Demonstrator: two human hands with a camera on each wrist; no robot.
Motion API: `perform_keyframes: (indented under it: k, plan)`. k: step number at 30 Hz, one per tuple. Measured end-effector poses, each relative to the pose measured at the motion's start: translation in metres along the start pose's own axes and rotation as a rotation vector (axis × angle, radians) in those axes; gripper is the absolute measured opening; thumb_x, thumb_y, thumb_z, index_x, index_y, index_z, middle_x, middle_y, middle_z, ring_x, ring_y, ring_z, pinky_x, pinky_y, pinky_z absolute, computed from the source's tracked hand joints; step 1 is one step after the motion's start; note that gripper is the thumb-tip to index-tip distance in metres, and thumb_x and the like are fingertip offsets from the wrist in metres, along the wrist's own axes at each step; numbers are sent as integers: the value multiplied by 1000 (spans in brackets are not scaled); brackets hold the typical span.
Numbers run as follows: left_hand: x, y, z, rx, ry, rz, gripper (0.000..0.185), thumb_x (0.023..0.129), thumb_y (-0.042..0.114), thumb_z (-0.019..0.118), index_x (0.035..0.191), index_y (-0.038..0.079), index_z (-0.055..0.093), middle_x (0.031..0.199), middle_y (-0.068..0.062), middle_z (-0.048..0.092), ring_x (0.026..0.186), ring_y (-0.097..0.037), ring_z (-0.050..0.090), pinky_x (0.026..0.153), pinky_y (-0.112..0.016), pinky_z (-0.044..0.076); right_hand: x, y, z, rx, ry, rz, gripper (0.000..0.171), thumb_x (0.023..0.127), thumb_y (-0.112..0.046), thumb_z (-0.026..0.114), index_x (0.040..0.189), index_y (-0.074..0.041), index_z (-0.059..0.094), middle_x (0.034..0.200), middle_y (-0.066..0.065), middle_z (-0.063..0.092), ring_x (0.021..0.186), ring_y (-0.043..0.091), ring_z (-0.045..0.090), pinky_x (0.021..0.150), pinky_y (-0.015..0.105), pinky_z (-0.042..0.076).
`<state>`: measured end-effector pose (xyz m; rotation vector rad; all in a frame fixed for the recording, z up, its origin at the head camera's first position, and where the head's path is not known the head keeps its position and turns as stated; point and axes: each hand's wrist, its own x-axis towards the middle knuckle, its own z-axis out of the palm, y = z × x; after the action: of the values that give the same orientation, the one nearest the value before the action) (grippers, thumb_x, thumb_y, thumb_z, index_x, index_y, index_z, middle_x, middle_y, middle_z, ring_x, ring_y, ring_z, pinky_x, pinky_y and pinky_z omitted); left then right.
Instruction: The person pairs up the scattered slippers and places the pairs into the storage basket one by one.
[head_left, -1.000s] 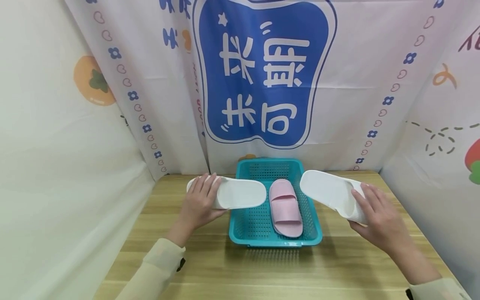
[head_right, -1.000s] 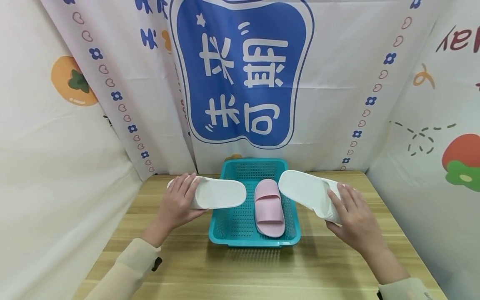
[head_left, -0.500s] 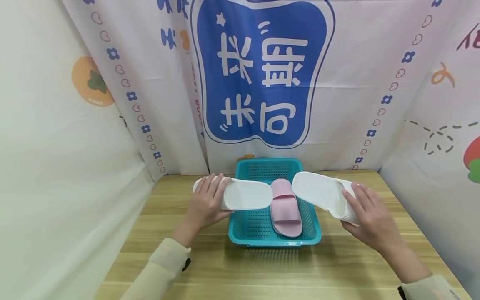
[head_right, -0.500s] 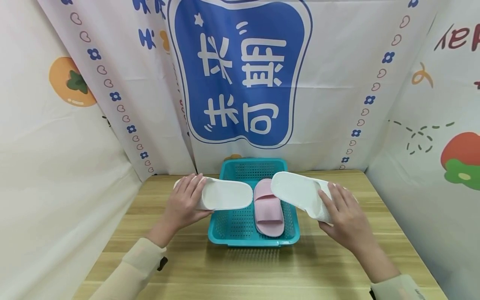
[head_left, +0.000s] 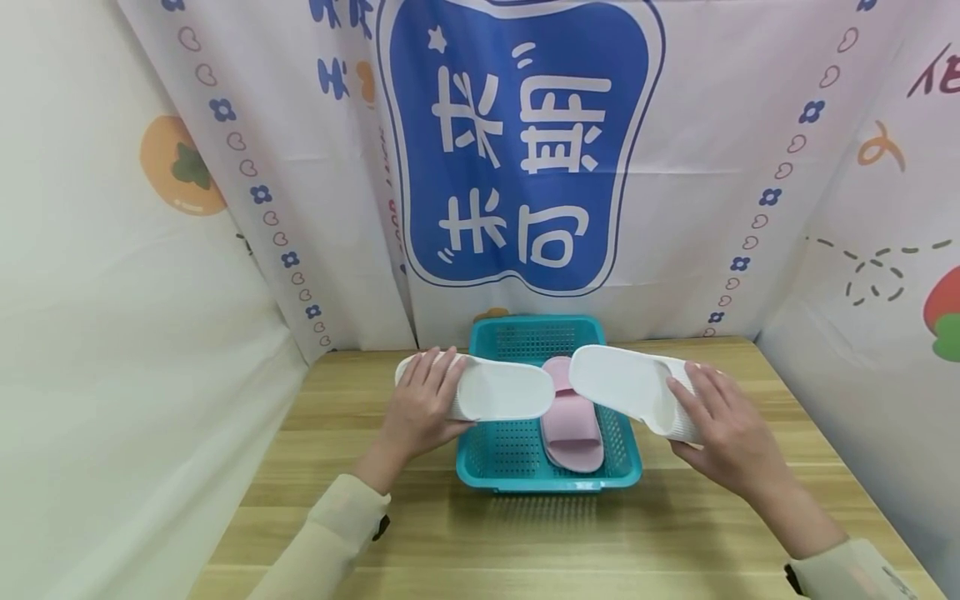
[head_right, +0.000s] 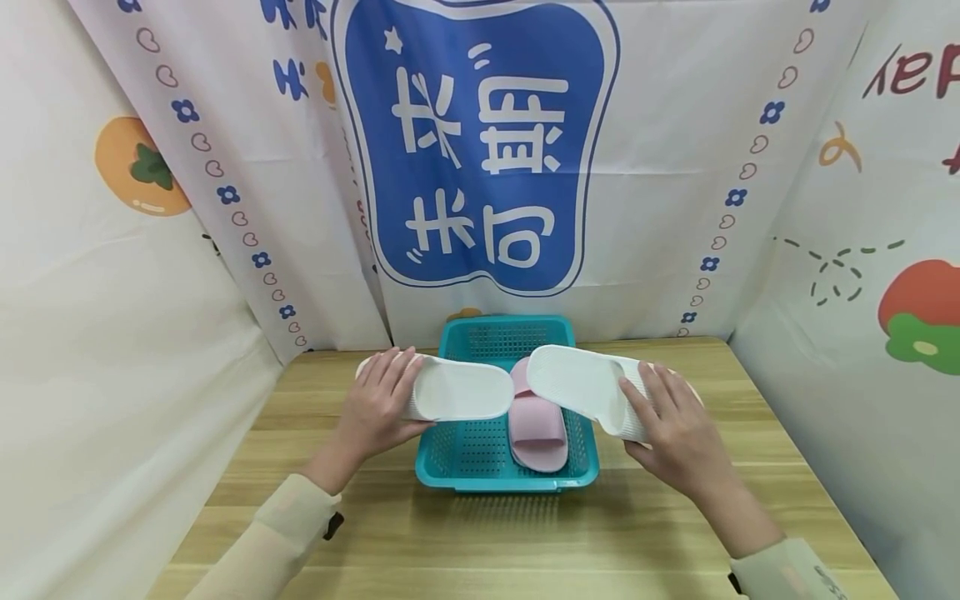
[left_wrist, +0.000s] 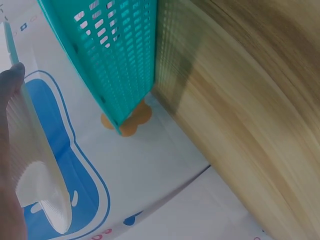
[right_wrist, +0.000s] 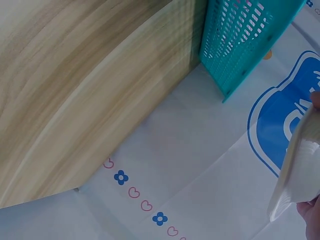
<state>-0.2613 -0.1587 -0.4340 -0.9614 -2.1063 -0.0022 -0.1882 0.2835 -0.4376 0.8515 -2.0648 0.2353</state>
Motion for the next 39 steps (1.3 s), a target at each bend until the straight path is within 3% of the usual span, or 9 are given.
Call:
perform_keyframes:
  k: [8, 14, 18, 21, 24, 39]
  plan:
    - [2, 3, 1, 6, -3, 12, 104, 59, 61, 83, 136, 1, 50, 135, -21, 54, 120, -41, 52, 104, -55, 38, 5, -4, 0, -12, -81, 9, 68, 94, -50, 37, 130, 4, 55, 131, 32, 50, 114, 51, 49, 102, 61, 36]
    - [4, 7, 1, 9, -9, 11, 104, 57, 61, 84, 136, 2, 51, 135, -21, 53, 121, -41, 51, 103, -55, 38, 9, -8, -1, -15, -147, 23, 69, 94, -51, 33, 133, 2, 54, 134, 32, 47, 118, 50, 46, 99, 64, 38]
    - [6, 9, -1, 1, -25, 5, 105, 58, 61, 84, 138, 2, 49, 136, -21, 52, 122, -41, 50, 104, -55, 37, 11, -10, -1, -10, -167, 18, 64, 88, -42, 53, 135, 2, 53, 136, 31, 46, 119, 50, 45, 97, 65, 39]
    - [7, 11, -1, 5, -33, 5, 105, 60, 62, 82, 139, 2, 48, 137, -21, 52, 122, -41, 50, 104, -55, 38, 14, -11, 0, -12, -176, 9, 76, 70, -31, 73, 135, 1, 53, 136, 32, 46, 119, 50, 45, 96, 65, 40]
    - [8, 13, 0, 13, -30, 11, 105, 60, 64, 81, 138, 2, 48, 136, -21, 52, 121, -41, 51, 103, -55, 39, 16, -13, 0, -23, -184, 4, 87, 57, -26, 82, 135, 1, 53, 136, 32, 46, 119, 50, 46, 95, 65, 41]
    - [13, 21, 2, 10, -14, 13, 105, 58, 63, 83, 136, 2, 50, 135, -21, 54, 120, -40, 52, 103, -55, 40, 22, -21, 4, -30, -227, 9, 88, 57, -25, 84, 135, -1, 53, 139, 30, 45, 121, 48, 44, 99, 63, 39]
